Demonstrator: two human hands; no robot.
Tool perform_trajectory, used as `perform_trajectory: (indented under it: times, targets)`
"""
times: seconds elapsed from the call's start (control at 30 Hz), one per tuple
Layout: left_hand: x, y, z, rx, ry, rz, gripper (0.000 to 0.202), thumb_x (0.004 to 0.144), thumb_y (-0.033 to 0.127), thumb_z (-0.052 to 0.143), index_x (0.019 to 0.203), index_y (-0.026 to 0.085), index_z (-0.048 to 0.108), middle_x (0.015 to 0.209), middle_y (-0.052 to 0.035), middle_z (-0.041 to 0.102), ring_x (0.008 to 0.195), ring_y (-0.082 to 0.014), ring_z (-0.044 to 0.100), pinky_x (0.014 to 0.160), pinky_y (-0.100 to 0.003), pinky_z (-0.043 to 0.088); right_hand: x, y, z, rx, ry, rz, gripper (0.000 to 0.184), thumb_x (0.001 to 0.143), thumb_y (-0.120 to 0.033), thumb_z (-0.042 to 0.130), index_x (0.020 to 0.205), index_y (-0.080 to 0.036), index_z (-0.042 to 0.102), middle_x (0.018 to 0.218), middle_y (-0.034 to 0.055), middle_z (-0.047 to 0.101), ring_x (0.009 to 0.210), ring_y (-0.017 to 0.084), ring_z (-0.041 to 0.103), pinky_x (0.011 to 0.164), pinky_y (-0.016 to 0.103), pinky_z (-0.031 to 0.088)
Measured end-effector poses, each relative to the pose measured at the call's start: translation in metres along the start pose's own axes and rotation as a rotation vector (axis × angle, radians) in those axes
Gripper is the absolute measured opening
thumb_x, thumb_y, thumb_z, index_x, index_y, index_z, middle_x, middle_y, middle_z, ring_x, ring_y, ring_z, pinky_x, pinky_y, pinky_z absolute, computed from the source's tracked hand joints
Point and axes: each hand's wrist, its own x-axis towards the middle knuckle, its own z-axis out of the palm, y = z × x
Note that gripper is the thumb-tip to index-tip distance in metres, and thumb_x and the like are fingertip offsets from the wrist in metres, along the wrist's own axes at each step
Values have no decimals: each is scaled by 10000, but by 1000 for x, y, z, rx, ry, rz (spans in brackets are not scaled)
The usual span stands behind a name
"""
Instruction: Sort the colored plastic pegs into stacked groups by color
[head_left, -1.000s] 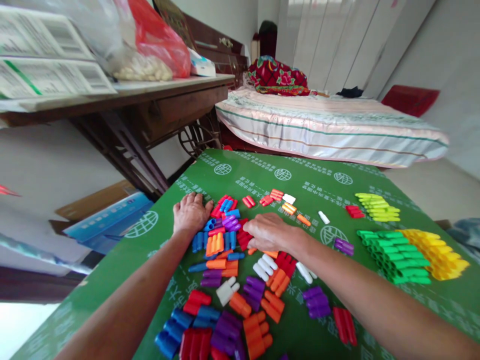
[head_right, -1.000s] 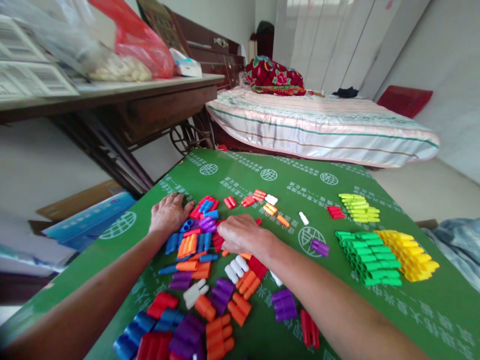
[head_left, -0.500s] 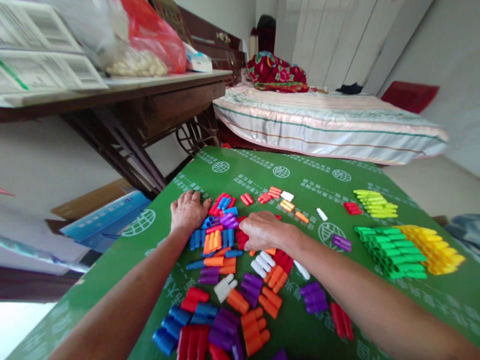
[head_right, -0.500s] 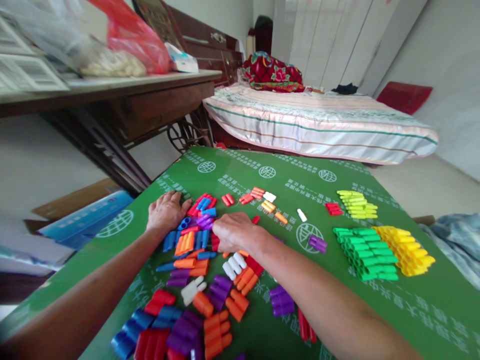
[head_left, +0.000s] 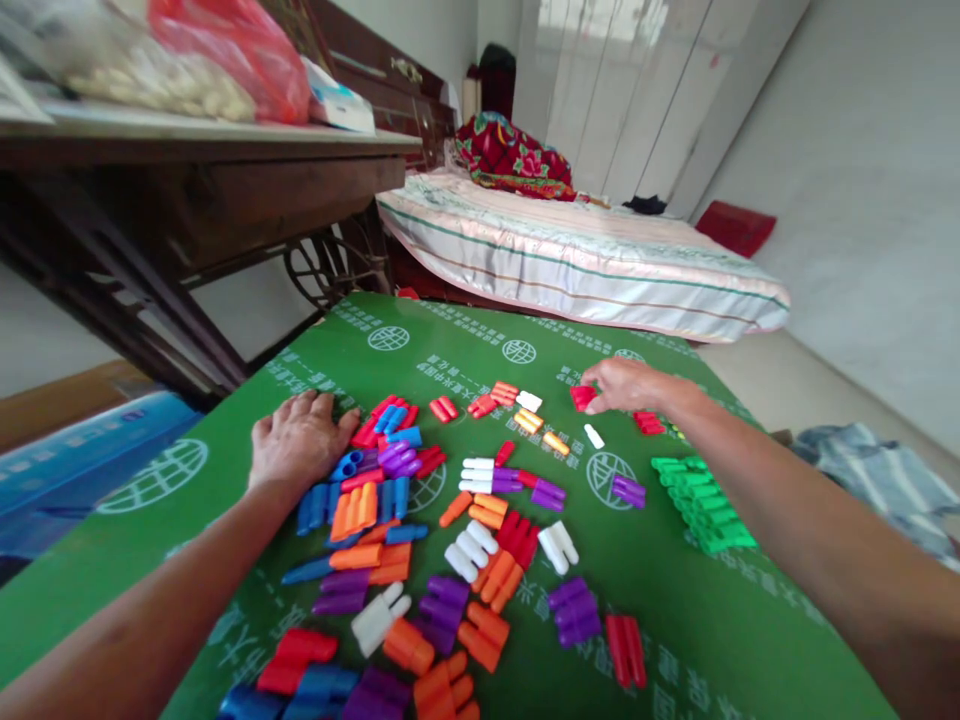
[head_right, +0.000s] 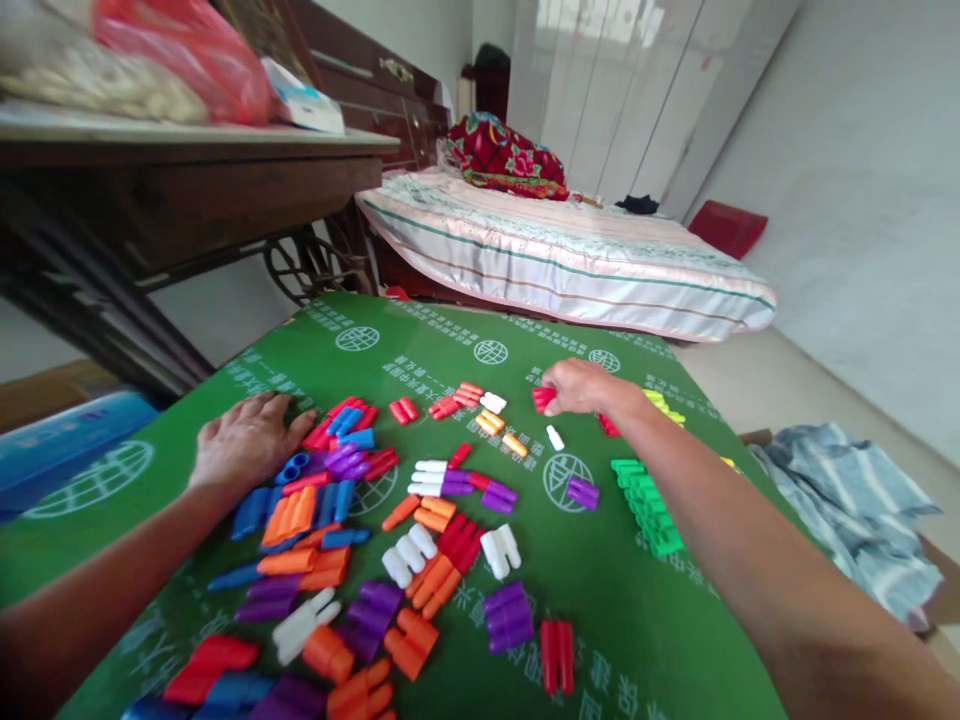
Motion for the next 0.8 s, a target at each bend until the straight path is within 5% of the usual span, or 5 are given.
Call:
perform_trajectory:
  times: [0.13, 0.27, 0.67, 0.8]
  targets:
    - [2, -2, 0, 15, -14, -2, 629, 866, 542, 245, 1276, 116, 459, 1415, -177, 414, 1319, -337, 324, 1031, -519, 297, -2, 57, 7, 46, -75, 157, 437, 683, -369, 715, 1074, -184, 659, 772, 14, 673, 702, 151, 589, 585, 217, 370]
    - [4, -3, 0, 37, -21, -9, 628, 865, 544, 231, 1267, 120, 462, 1418, -173, 409, 1315, -338, 329, 1027, -516, 304, -1, 82, 21, 115, -124, 241, 500, 686, -330, 719, 1147, -161, 626, 715, 14, 668, 606, 137, 585, 563, 221, 397]
    - [6, -3, 1, 69, -23, -7, 620, 859, 512, 218, 1291, 128, 443, 1422, -153, 412, 1317, -319, 330, 1035, -505, 301, 9, 100, 34, 334, -185, 310, 757, 681, -403, 743, 1333, -124, 477, 543, -7, 595, 485, 130, 529, 506, 238, 423]
    - [6, -3, 0, 70, -26, -9, 661, 849, 551, 202, 1285, 119, 448, 1423, -164, 409, 1314, -332, 333, 1033, -512, 304, 8, 90, 34, 340, -148, 285, 550, 743, -436, 677, 1218, -175, 585, 533, -23, 571, 467, 113, 506, 486, 221, 405]
